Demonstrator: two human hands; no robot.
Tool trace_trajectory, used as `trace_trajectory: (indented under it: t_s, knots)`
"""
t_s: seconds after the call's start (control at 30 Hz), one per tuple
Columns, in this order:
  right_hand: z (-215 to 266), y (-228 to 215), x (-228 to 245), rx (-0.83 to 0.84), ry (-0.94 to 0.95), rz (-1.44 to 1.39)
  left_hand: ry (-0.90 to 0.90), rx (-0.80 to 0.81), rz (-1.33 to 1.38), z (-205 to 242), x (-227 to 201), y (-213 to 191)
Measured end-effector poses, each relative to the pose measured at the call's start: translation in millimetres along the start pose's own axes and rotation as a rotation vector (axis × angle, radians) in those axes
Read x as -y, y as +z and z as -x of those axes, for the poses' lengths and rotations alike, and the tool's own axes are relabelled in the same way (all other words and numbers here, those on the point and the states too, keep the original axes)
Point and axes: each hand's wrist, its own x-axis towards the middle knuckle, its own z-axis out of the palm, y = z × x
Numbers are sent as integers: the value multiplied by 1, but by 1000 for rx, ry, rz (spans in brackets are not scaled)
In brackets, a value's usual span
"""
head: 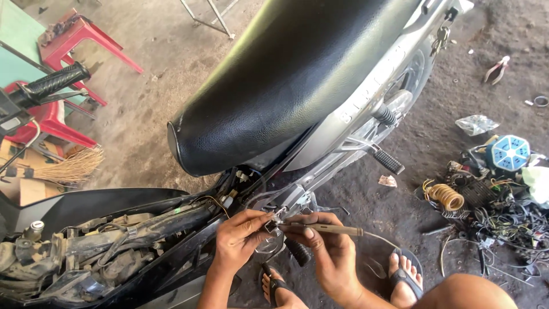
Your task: The person works on the exposed wiring harness beneath the seat of a motorcycle. They use a soldering iron to heat and connect wires, then use pliers to strip and adjust the wire ends. The person briefly stands to retrieve a tool before returning to the wiring task.
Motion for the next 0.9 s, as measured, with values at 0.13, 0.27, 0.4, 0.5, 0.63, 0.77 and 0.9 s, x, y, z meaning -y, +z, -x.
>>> trace_trajectory:
  t_s: [0.13,0.27,0.4,0.5,0.63,0.77,0.9]
  knots:
    - [-1,0,-3,-33,31,-21,42,83,-47,-7,-7,-3]
    - [-1,0,-4,-83,102,-80,57,83,-59,-8,-1,-3]
    - [-1,2,-1,-94,132,-129,13,75,-44,-5,3,-3]
    - [-1,3,1,-99,149,-109,-43,80,-18,-5,3,-3]
    - [-2,5,1,-120,186,-124,-64,98,-19,-6,3,-3]
    - [-2,5,-1,-109,180,-95,-109,107,-12,-6,3,-2]
    - [0,4,-5,-101,177,-73,-96,102,-20,-5,5,-3]
